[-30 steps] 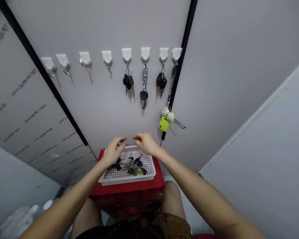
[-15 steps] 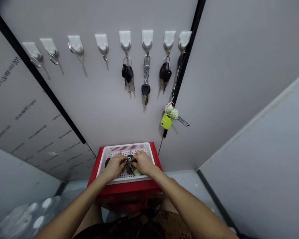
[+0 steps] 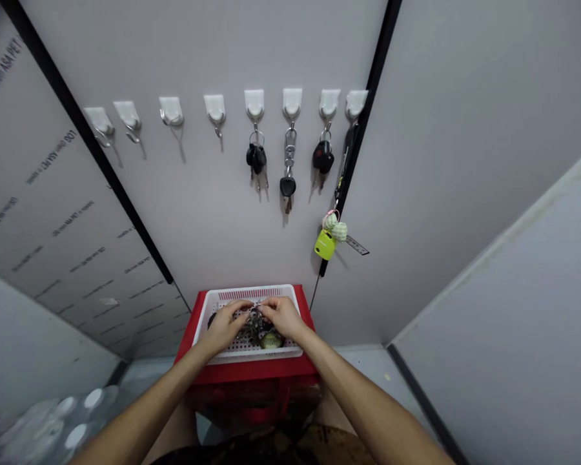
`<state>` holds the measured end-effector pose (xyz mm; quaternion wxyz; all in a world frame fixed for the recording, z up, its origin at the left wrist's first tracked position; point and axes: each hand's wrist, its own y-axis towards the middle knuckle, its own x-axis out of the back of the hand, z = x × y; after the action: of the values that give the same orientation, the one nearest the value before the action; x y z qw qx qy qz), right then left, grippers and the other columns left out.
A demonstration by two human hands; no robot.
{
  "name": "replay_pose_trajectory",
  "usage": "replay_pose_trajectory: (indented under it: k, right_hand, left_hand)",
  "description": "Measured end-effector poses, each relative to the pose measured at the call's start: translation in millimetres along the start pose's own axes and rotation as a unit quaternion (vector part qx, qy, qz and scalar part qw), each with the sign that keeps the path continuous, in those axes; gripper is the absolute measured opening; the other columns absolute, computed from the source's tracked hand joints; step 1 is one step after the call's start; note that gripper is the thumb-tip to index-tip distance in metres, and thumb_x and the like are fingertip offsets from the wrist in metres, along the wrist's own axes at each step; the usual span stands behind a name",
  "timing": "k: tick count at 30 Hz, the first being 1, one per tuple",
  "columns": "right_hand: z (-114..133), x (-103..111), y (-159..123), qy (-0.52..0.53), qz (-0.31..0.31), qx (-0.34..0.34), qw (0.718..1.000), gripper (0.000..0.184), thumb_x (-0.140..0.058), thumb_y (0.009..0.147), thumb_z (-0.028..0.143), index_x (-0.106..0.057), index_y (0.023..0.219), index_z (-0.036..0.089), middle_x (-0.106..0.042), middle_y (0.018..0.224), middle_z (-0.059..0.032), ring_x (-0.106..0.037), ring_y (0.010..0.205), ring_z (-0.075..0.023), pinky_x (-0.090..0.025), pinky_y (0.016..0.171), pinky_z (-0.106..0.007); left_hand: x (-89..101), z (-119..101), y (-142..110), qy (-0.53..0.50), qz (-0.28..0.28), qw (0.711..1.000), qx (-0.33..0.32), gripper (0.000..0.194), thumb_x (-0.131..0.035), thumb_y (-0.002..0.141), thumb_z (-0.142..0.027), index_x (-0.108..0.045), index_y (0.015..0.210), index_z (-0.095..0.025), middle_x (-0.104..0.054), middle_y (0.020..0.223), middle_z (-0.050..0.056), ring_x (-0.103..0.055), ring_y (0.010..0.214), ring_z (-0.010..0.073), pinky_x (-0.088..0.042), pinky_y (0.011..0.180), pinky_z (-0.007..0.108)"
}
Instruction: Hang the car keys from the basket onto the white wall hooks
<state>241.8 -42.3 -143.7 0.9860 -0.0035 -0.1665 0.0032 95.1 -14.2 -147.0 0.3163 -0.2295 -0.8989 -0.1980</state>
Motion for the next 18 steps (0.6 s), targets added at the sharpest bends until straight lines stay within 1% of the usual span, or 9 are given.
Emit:
replay_pose_trajectory:
  k: [3,6,8,10,12,14,16,18]
  right_hand:
    - [13.8,1.4,2.1,0.078,0.006,-0.018,0.997,0.019,-0.048,0.06,0.031,-0.051,0.061,0.012,-0.046,0.045,0.005,-0.042,0.041,-0.0056,-0.035,0.044,-0.019]
    - [27.7,2.2,6.3,0.116,0.002,-0.016,0.993,0.02,-0.051,0.058,0.033,-0.051,0.06,0.012,-0.047,0.045,0.0052,-0.043,0.041,-0.0053,-0.037,0.045,-0.019]
    - [35.1,2.7,10.1,0.129,-0.007,-0.013,0.991,0.021,-0.051,0.057,0.033,-0.051,0.062,0.012,-0.048,0.047,0.0049,-0.043,0.042,-0.005,-0.038,0.046,-0.019]
    - [42.2,3.9,14.2,0.127,-0.013,-0.001,0.992,0.022,-0.051,0.057,0.033,-0.052,0.063,0.012,-0.049,0.048,0.0046,-0.043,0.042,-0.0049,-0.038,0.047,-0.02]
    - [52.0,6.3,18.0,0.104,-0.024,0.023,0.994,0.021,-0.05,0.058,0.032,-0.053,0.063,0.011,-0.049,0.047,0.0042,-0.043,0.042,-0.0053,-0.038,0.047,-0.02]
    - [67.3,10.4,21.8,0.08,-0.052,0.05,0.994,0.021,-0.05,0.059,0.03,-0.054,0.065,0.011,-0.048,0.045,0.0041,-0.044,0.042,-0.0061,-0.038,0.047,-0.021]
    - [89.5,16.2,25.8,0.064,-0.085,0.08,0.991,0.021,-0.05,0.059,0.028,-0.055,0.07,0.011,-0.048,0.044,0.0041,-0.045,0.042,-0.007,-0.038,0.046,-0.021]
    - [117.7,23.3,29.8,0.063,-0.12,0.127,0.983,0.022,-0.051,0.058,0.027,-0.054,0.073,0.011,-0.049,0.045,0.0039,-0.046,0.041,-0.0072,-0.039,0.045,-0.021]
  left_hand:
    - [-1.6,-5.4,1.0,-0.061,0.016,0.998,-0.019,0.028,-0.041,0.067,-0.023,-0.05,0.093,-0.016,-0.053,0.096,0.003,-0.045,0.089,0.0127,-0.032,0.081,0.025]
    - [-5.2,-9.4,4.3,-0.121,0.034,0.992,-0.021,0.027,-0.039,0.069,-0.024,-0.051,0.091,-0.016,-0.056,0.09,0.001,-0.048,0.084,0.0127,-0.035,0.077,0.025]
    - [-5.4,-11.4,7.3,-0.165,0.027,0.986,-0.007,0.026,-0.036,0.07,-0.023,-0.052,0.089,-0.014,-0.057,0.086,0.001,-0.048,0.081,0.0124,-0.036,0.076,0.025]
    - [-1.3,-14.6,10.4,-0.203,0.014,0.979,0.007,0.026,-0.036,0.07,-0.022,-0.052,0.088,-0.013,-0.057,0.085,0.002,-0.048,0.081,0.0123,-0.036,0.076,0.025]
    - [7.4,-20.0,13.8,-0.22,0.006,0.975,0.02,0.026,-0.036,0.07,-0.023,-0.053,0.088,-0.013,-0.058,0.084,0.002,-0.049,0.08,0.0123,-0.037,0.075,0.025]
    - [20.1,-28.4,18.7,-0.225,-0.008,0.974,0.029,0.027,-0.035,0.071,-0.024,-0.054,0.086,-0.013,-0.058,0.08,0.002,-0.049,0.075,0.012,-0.038,0.071,0.025]
    - [36.0,-40.3,26.0,-0.237,-0.036,0.97,0.028,0.027,-0.036,0.07,-0.026,-0.054,0.086,-0.012,-0.058,0.075,0.002,-0.049,0.068,0.0108,-0.04,0.065,0.023]
    - [54.5,-56.5,35.8,-0.264,-0.082,0.961,0.012,0.027,-0.038,0.069,-0.026,-0.051,0.088,-0.011,-0.056,0.073,0.002,-0.048,0.063,0.0093,-0.04,0.059,0.021]
